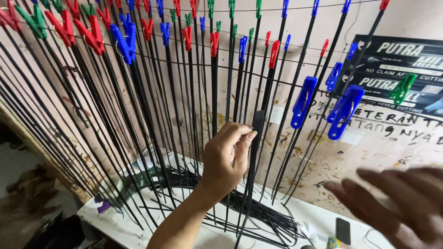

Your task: The person repeatedly picks up thin black rods, rolls them in a small container of dark paste, and then hangs them on a drying rack using colored clips. The process is repeated for multiple rods.

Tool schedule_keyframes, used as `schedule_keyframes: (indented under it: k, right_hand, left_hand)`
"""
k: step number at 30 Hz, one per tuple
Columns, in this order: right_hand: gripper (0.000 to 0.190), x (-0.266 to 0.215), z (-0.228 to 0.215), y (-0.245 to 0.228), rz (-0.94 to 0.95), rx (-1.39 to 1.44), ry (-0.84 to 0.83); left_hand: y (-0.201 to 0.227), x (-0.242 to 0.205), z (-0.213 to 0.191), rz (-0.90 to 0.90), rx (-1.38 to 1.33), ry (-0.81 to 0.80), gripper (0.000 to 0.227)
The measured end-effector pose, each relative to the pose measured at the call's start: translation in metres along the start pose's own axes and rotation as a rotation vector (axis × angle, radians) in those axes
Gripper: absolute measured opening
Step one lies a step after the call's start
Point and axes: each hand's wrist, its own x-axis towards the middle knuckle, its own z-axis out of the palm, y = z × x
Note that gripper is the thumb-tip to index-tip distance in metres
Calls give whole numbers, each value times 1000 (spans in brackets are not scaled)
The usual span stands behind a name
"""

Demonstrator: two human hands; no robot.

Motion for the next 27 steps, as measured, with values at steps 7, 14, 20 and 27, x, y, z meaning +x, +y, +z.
schedule_keyframes:
  k: [7, 14, 20, 27]
  right_hand:
    - [53, 125, -11, 38, -97, -176, 12]
    - [36, 158, 6, 64, -70, -274, -179]
    - [30, 163, 13, 75, -47, -9, -203]
    - [44, 137, 9, 60, -78, -205, -178]
  left_hand:
    - [-3, 2, -2, -22, -21, -10, 5]
    - [-4, 5, -6, -55, -12, -18, 7]
    - [-4, 5, -10, -64, -10, -30, 10]
    - [-7, 5, -12, -96, -58, -31, 5]
